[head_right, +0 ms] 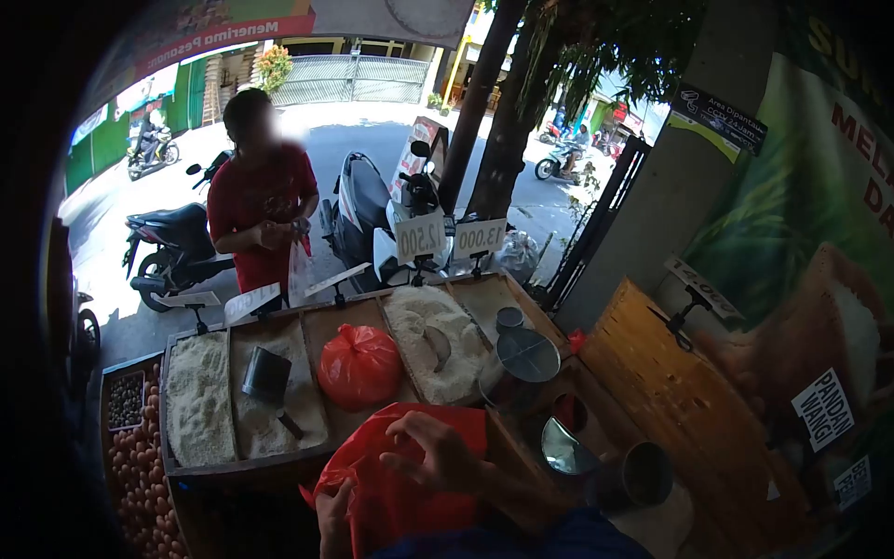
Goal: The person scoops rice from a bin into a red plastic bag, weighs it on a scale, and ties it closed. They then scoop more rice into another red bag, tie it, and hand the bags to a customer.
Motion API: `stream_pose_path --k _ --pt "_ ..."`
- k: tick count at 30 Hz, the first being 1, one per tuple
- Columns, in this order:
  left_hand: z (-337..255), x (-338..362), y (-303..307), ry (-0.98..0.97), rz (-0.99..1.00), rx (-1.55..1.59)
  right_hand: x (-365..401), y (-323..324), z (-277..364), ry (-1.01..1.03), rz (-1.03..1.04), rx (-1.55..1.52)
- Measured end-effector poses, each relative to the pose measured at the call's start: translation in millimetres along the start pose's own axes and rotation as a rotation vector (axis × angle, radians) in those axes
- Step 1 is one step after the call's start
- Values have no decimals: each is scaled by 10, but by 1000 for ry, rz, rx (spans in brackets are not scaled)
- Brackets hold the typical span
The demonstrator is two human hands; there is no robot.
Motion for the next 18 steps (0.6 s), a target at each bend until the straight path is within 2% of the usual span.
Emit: stream_pose_path --k 1,2,3,5,6,8,9,10,12,13,14,15,16,17,18 --pt "-120 56 -109 -46 -127 3 -19 -96 44 -152 123 -316" --pt "-212 82 -222 -93 -254 7 -82 -171 118 -178 233 -350" --pt "-130 20 -191 -90 -267 4 -144 -250 137 -205 346 -386" --pt "-6 -76 -132 -191 -75 -400 -206 -500 -94 -142 357 -451" --pt "-31 -127 -112 -185 -99 -408 -246 -575 -206 -76 357 -505" --pt "-294 -265 -135 -47 -122 -90 -384 -558 -413 -18 386 -635" --pt "-356 -316 -124 -51 -153 -95 -445 -530 -595 -132 419 -665" --pt "-417 -352 -98 -140 -246 -154 -502 -509 -761 -249 455 -690" --pt "-526 -433 -61 -311 -433 -272 -661 -456 -1028 -488 369 -993" --pt "-578 -615 -51 -382 -167 170 -730 -458 -1234 -575 306 -1137" --pt "-588 -653 -26 -386 -202 170 -802 -477 -1466 -668 241 -1276" --pt "-600 -682 -6 -444 -203 289 -870 -516 -1671 -671 277 -1285" --pt "-613 -714 1 -505 -202 407 -936 -541 -1877 -681 123 -1533" --pt "-614 -757 -14 -454 -438 398 -1009 -537 -1983 -694 -46 -1771" --pt "-571 -759 66 -457 -471 398 -1083 -533 -2074 -712 -15 -1780"
Point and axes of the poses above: each hand's wrist, its own x-axis away from the middle knuckle, its own y-axis out of the back of the hand, z = x × y, the point moved 2 cm from there along -x, towards the middle knuckle, and after that the axes turned 13 degrees about -x, right-handed, at the moved point
